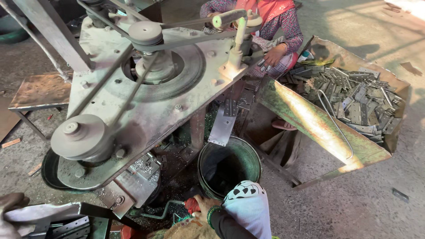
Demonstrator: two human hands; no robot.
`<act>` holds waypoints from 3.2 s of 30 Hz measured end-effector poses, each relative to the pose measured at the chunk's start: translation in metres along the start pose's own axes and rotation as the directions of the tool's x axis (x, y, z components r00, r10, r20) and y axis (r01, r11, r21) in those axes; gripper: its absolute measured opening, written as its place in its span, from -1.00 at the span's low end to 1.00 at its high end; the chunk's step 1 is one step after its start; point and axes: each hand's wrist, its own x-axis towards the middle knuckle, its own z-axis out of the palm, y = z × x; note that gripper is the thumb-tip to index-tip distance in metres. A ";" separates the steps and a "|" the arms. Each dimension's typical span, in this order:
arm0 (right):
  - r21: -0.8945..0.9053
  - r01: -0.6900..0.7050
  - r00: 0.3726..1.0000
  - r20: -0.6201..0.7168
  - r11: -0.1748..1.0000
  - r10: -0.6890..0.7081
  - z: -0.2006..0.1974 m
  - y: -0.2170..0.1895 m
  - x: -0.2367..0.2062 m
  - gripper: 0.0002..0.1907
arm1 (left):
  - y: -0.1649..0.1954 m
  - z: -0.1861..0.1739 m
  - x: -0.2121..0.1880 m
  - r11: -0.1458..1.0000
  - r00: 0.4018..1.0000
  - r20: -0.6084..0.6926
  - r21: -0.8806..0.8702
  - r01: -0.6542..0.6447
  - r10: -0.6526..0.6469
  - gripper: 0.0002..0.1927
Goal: The person repeatedly picks metal brackets from a bin, places them into a press machine, and operates the lever to process them. The processed brackets are ejected and collected in a container below.
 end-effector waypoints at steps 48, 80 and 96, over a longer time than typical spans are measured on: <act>-0.260 -0.026 0.998 0.051 0.965 0.041 -0.023 -0.033 0.016 -0.27 | 0.172 0.007 -0.218 0.957 0.947 0.262 -0.265 -0.116 0.187 -0.28; -0.357 -0.056 0.998 0.008 0.932 0.063 -0.050 -0.053 0.019 -0.33 | 0.160 0.033 -0.215 0.965 0.899 0.355 -0.144 -0.218 0.256 -0.41; -0.243 -0.085 0.985 0.127 0.966 0.118 -0.068 -0.069 0.003 -0.37 | 0.158 0.030 -0.209 0.965 0.921 0.295 -0.147 -0.218 0.253 -0.42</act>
